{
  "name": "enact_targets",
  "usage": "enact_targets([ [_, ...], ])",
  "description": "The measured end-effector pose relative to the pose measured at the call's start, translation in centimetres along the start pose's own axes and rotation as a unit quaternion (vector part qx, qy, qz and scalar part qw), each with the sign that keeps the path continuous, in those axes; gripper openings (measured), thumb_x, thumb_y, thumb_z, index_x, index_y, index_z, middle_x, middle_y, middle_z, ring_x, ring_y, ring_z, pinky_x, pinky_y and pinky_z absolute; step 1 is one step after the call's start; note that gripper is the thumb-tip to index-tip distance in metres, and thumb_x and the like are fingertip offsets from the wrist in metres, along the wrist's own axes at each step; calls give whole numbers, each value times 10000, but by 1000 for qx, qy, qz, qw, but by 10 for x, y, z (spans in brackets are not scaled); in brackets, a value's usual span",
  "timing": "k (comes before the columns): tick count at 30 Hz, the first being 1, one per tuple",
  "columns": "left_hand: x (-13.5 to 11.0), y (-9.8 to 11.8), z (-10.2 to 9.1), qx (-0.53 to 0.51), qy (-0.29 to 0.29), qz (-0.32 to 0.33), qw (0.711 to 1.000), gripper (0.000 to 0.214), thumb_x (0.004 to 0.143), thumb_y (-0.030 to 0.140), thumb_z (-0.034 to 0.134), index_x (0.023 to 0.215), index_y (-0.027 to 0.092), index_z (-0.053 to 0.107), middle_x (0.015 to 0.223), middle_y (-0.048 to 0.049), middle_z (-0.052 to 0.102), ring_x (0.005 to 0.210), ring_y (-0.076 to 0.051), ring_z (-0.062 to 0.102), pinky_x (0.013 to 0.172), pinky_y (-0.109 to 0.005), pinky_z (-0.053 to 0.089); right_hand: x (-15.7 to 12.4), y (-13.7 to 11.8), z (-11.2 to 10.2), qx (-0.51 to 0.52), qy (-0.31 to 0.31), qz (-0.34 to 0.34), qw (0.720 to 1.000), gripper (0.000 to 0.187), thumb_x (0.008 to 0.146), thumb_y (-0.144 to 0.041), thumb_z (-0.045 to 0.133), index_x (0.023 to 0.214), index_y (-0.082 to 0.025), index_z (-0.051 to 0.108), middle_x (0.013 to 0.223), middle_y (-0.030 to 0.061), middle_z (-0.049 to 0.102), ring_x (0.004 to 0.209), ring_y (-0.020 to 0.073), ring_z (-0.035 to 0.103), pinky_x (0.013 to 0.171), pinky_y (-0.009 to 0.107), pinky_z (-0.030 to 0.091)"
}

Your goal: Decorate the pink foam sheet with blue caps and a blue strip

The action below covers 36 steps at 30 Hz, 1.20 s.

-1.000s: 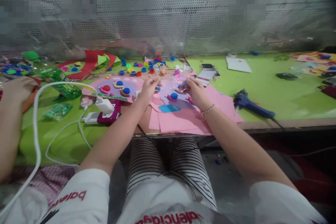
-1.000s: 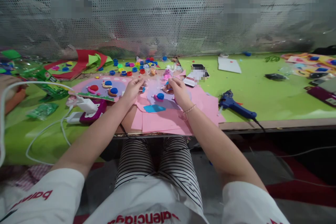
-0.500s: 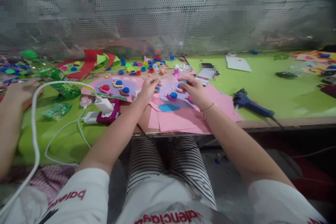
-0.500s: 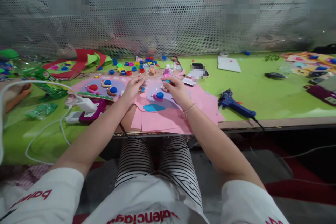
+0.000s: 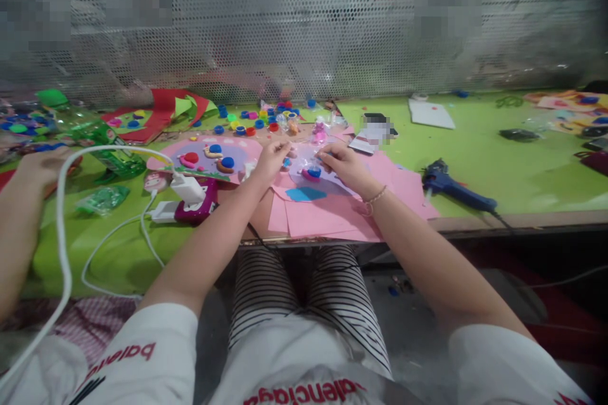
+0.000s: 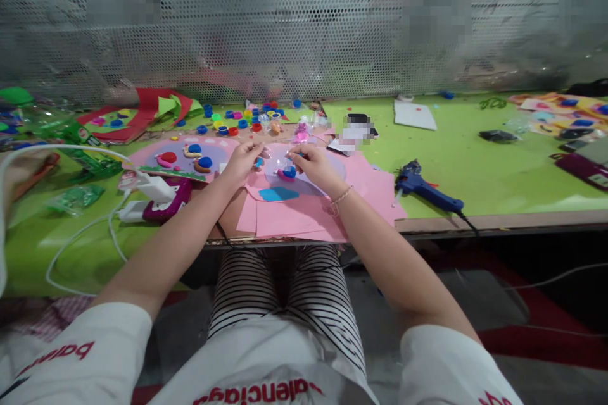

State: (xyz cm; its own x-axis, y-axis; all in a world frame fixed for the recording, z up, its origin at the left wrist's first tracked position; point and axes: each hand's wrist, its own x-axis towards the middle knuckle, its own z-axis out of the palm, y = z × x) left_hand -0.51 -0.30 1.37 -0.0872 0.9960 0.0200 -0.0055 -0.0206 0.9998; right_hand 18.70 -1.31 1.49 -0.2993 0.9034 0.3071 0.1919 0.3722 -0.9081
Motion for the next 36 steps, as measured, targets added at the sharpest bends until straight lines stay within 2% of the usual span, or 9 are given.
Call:
enact_targets([
  [4, 1, -1, -1, 39, 2, 45, 998, 197, 869, 305, 615, 738, 163, 576, 624, 19, 601, 428, -53, 493, 380, -140, 335, 0, 1, 0, 60, -25, 26, 998, 184, 771, -340, 578, 861, -194, 646, 540, -50, 472, 505, 104, 434, 517, 254, 357],
  [11, 12, -9, -5, 39, 32, 84, 995, 222, 868, 305, 610, 697, 195, 523, 537, 57, 537, 353, -43, 397, 375, -162, 282, 4, 5, -1, 188, -6, 83, 979, 88, 683, -220, 459, 598, -214, 481, 573, 3, 490, 529, 131, 460, 526, 279, 390],
  [13, 12, -9, -5, 40, 40, 93, 994, 215, 869, 293, 605, 697, 198, 517, 555, 54, 547, 364, -45, 406, 385, -167, 283, 5, 5, -2, 205, -8, 98, 974, 60, 626, -167, 453, 599, -201, 494, 598, 8, 498, 526, 121, 444, 498, 262, 354],
  [15, 11, -8, -5, 46, 44, 97, 993, 205, 879, 283, 586, 708, 202, 509, 580, 51, 558, 362, -46, 402, 380, -174, 275, 4, 3, -2, 213, -16, 104, 971, 129, 590, -126, 452, 654, -179, 550, 650, 11, 523, 530, 105, 429, 484, 246, 322],
  [18, 8, -7, -4, 46, 39, 100, 993, 176, 892, 270, 563, 738, 207, 508, 600, 53, 559, 360, -46, 396, 370, -174, 265, 2, -1, -1, 205, -3, 104, 973, 203, 643, -118, 462, 777, -172, 605, 685, 4, 534, 542, 97, 419, 473, 234, 303],
  [22, 7, -5, -3, 32, 35, 99, 994, 151, 883, 273, 582, 759, 213, 520, 586, 62, 544, 355, -42, 378, 374, -177, 255, 2, -2, 0, 169, 29, 112, 979, 117, 758, -189, 522, 832, -190, 613, 651, -16, 504, 534, 95, 405, 464, 230, 306],
  [29, 5, -7, -3, 63, 9, 127, 990, 153, 885, 267, 567, 749, 218, 517, 582, 61, 546, 358, -55, 389, 380, -195, 272, 2, 1, 0, 132, -10, 82, 988, 87, 787, -282, 615, 785, -195, 620, 631, -28, 495, 499, 78, 385, 452, 226, 291],
  [33, 4, -8, -2, 81, -20, 159, 984, 168, 899, 270, 540, 744, 214, 505, 602, 57, 549, 372, -51, 395, 379, -185, 279, 0, 3, 2, 132, -24, 64, 989, 112, 781, -300, 623, 809, -197, 658, 558, -64, 404, 449, 62, 291, 428, 222, 209],
  [36, 3, -9, -1, 86, -40, 169, 981, 169, 908, 272, 527, 751, 214, 507, 605, 61, 544, 373, -45, 395, 389, -181, 286, -2, 5, 4, 108, -59, 57, 991, 198, 805, -365, 607, 889, -208, 695, 521, -81, 328, 434, 66, 265, 423, 227, 191],
])
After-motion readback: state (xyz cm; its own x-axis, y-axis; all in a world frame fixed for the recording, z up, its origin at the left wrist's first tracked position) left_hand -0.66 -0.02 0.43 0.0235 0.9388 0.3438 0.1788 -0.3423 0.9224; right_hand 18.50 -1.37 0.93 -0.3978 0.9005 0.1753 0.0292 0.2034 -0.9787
